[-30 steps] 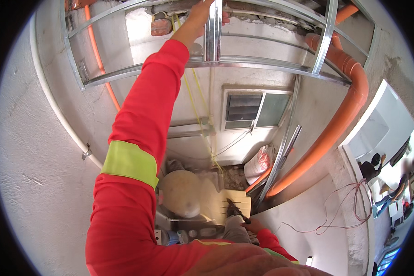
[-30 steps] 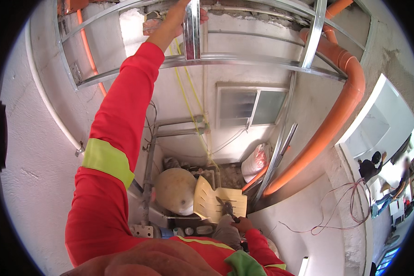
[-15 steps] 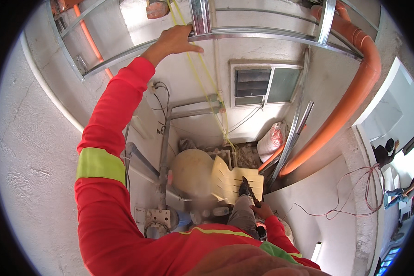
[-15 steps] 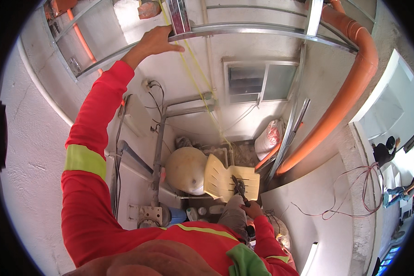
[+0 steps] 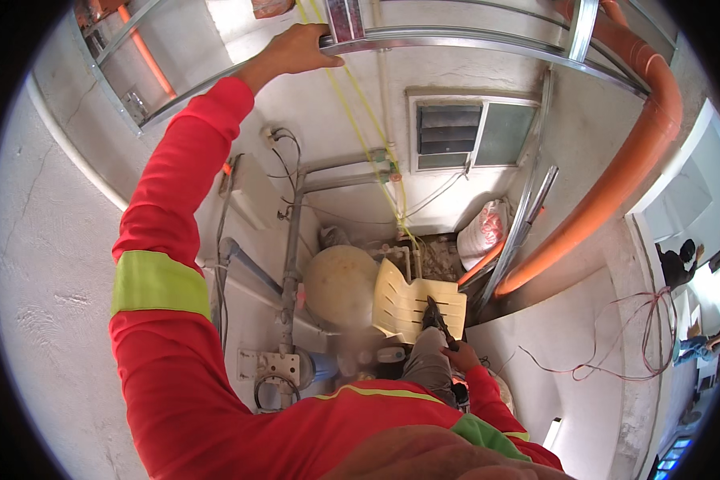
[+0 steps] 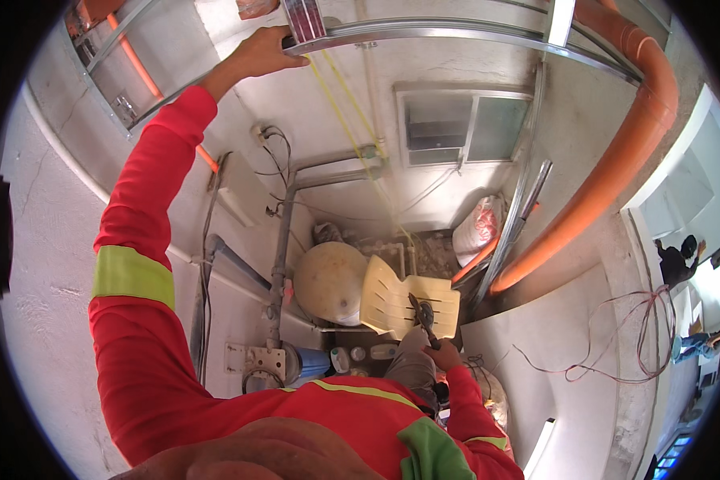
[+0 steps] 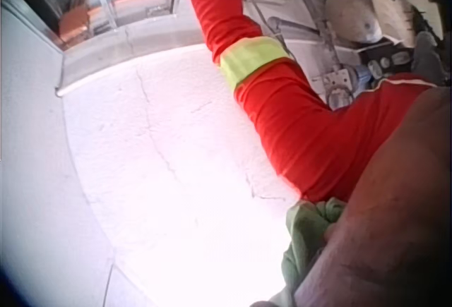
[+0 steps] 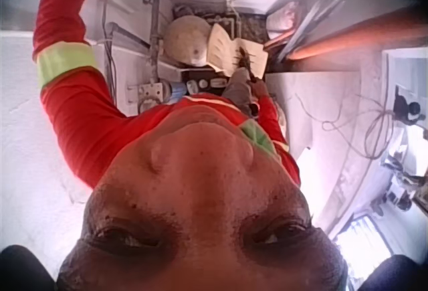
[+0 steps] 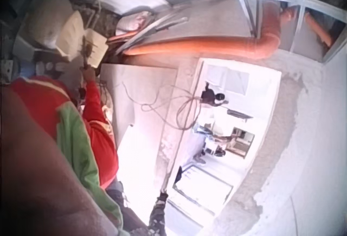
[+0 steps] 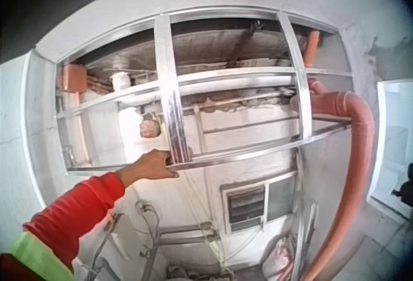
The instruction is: The person installs a metal ceiling grid by cutting, drilling, and hammering metal studs into place. They use tin snips, a power drill, and a hammer to secure the frame to the ceiling structure.
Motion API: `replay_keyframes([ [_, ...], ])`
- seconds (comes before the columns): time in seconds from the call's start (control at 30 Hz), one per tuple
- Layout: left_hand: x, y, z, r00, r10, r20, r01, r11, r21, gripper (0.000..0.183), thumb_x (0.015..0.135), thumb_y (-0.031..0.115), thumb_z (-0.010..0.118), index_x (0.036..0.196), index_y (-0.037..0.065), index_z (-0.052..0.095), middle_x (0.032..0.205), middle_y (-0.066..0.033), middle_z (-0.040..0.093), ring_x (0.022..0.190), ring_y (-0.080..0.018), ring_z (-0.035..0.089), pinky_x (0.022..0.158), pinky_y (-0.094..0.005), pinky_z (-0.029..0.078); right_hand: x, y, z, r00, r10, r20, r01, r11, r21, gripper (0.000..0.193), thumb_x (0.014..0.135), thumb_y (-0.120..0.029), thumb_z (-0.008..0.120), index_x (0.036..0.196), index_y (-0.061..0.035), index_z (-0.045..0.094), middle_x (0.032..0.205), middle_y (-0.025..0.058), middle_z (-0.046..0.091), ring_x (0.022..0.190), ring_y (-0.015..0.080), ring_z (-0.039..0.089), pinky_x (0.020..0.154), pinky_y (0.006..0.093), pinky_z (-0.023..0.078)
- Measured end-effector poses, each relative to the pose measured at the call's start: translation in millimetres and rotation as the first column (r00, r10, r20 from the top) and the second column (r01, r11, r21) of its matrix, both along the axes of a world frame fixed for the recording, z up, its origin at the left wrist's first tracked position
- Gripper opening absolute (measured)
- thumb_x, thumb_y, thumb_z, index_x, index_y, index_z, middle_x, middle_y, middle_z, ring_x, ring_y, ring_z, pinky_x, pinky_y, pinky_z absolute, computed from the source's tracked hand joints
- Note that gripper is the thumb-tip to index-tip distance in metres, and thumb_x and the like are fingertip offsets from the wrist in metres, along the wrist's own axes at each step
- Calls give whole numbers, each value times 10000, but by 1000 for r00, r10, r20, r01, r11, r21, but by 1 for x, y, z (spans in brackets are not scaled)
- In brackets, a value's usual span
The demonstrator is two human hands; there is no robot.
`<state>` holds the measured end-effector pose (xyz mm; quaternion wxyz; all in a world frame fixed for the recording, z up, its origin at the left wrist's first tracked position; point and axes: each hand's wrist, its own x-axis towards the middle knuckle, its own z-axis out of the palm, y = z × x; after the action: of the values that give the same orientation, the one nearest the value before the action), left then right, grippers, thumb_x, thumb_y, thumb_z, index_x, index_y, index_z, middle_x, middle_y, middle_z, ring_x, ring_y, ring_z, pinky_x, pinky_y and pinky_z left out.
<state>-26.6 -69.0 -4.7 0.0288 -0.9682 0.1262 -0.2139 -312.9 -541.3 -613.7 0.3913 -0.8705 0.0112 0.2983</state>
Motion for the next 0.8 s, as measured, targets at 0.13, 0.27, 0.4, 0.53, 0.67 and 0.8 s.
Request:
replay_keyframes([
  [0.13,4,1,5,999,-47,-20,47,999,12,619,711,456,833,1136,23,708,990,-200,744,931,-363,712,851,-439,549,5,-4,10,999,-36,-19,36,999,-19,762,777,-678,759,999,50,713,966,256,734,949,382,732,818,473,539],
  [0.27,-42,-17,1,983,67,172,-86,991,106,688,750,346,869,1305,9,644,1280,-215,679,1184,-357,651,1027,-417,502,4,-11,17,990,-107,93,101,993,67,740,811,-652,747,1080,36,709,981,239,738,931,355,728,837,445,544],
  [0.4,-91,-81,-21,902,-382,201,428,853,-298,502,856,244,819,1306,84,666,1274,-108,698,1142,-241,680,987,-373,517,37,-22,36,945,-314,88,285,927,244,654,835,-573,781,1084,28,710,985,197,739,914,276,706,848,412,535],
  [0.53,6,-235,-26,781,-552,291,622,730,-284,518,905,332,784,1349,111,634,1297,-98,697,1174,-200,673,919,-400,542,138,-52,88,793,-447,414,234,851,470,369,887,-322,821,1010,-11,665,859,47,649,806,121,588,759,317,503],
  [0.67,138,-363,-9,671,-524,525,730,589,-345,555,982,395,660,1366,15,529,1196,-258,691,1049,-374,700,868,-489,542,249,-104,154,579,-595,558,367,801,473,313,909,-240,811,1063,-23,646,901,-7,625,840,110,586,780,302,500],
  [0.8,183,-396,-8,737,-546,398,664,478,-575,498,960,317,692,1258,-53,543,1154,-310,688,1048,-437,689,860,-465,550,319,-140,196,532,-716,452,229,636,737,368,922,-164,763,1198,35,620,835,-13,647,758,88,598,663,272,477],
])
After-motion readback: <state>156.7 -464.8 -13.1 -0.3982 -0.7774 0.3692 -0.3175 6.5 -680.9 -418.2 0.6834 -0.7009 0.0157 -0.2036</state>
